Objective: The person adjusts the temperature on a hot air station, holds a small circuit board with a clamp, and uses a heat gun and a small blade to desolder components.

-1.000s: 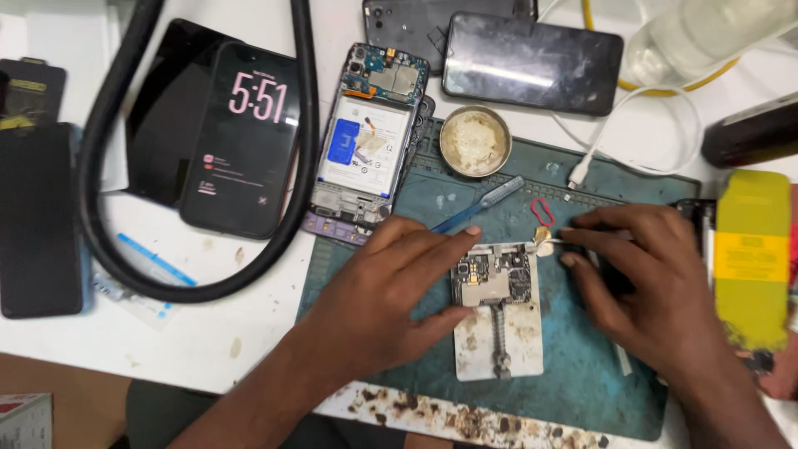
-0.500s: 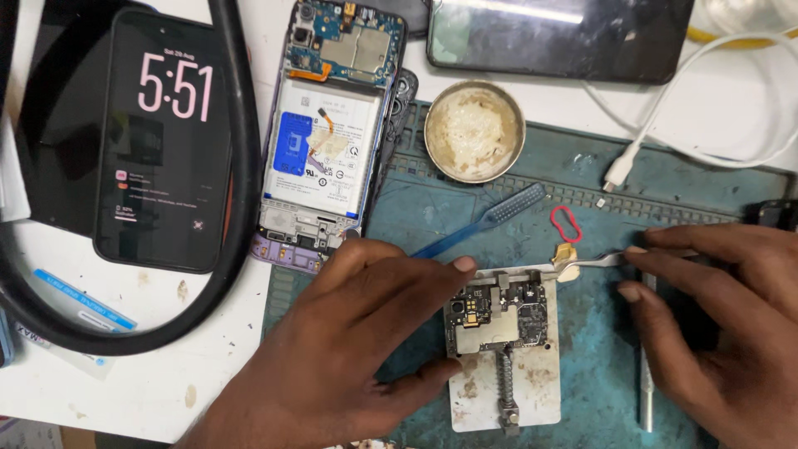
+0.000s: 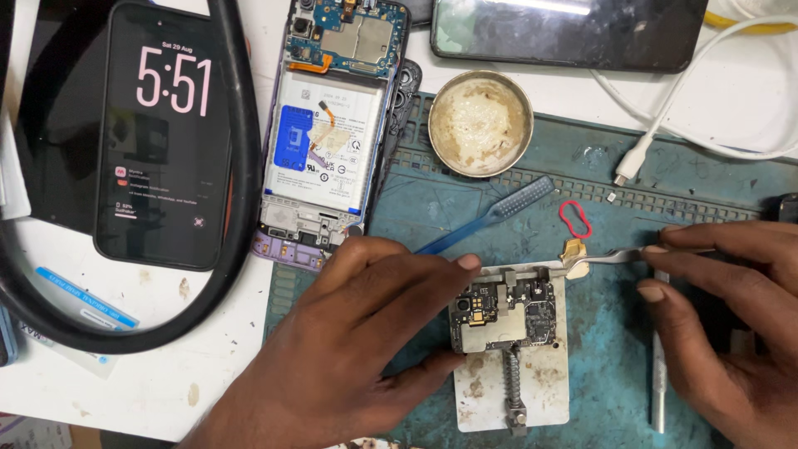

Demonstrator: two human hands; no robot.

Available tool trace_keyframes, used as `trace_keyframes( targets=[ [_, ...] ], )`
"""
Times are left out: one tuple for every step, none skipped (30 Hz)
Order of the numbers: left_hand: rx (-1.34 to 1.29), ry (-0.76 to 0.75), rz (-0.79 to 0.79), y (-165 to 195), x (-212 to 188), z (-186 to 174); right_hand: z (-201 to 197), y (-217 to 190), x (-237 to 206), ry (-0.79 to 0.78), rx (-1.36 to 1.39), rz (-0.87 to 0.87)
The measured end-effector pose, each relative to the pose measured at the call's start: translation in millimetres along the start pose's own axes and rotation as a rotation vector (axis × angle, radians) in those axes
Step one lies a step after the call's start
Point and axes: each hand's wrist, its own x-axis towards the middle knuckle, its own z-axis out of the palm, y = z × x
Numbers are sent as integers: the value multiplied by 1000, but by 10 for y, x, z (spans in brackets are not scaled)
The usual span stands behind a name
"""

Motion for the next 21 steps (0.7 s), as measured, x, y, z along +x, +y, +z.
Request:
trace_keyframes(
  targets=[
    [6,2,-1,3,0,3,-3,3,-1,-4,-3,1],
    [-6,4,-7,7,1,5,-7,5,6,1,4,-9],
    [-17,6,-14,15,-1,3,-10,-1,12,6,3,-17],
    [-28,8,-21,22,1,0,-14,-10,24,12,2,-25],
    [-25,3,-20,24,4,-1,-16,-25,29,18,-8,-30],
    [-22,-2,-18,21,8,-6,-19,-35,44,23,-9,-35],
    [-18,-7,-16,19,12,-8,-22,-45,61,28,-10,-39],
    [-15,-5,-16,19,15,-9,-24,-49,85,31,-3,-43],
    [-13,-3,-16,21,13,-7,-26,-57,100,29,-1,-38],
    [-11,-1,-17,22,10,-7,-28,-61,114,26,0,-33],
    [-8,1,-22,23,6,-6,-28,-68,123,18,-4,-17],
    [-7,3,-28,26,1,-3,-28,-74,127,20,-2,-20],
    [-6,4,-34,30,-4,3,-27,-75,126,22,0,-22],
    [1,7,-28,29,-5,7,-23,-73,127,37,8,-43],
    [9,10,-22,26,-4,11,-19,-70,124,43,8,-53],
    [17,12,-16,21,-2,12,-15,-66,119,50,7,-63],
    [17,13,-13,20,-2,13,-9,-59,111,51,-4,-64],
    [17,14,-10,18,-1,10,-3,-50,104,51,-7,-64],
    [18,15,-6,15,0,8,3,-41,95,52,-10,-65],
    [19,11,-4,10,3,5,6,-28,92,49,-5,-66],
    [21,7,-2,9,5,6,13,-19,82,51,4,-65]
  ],
)
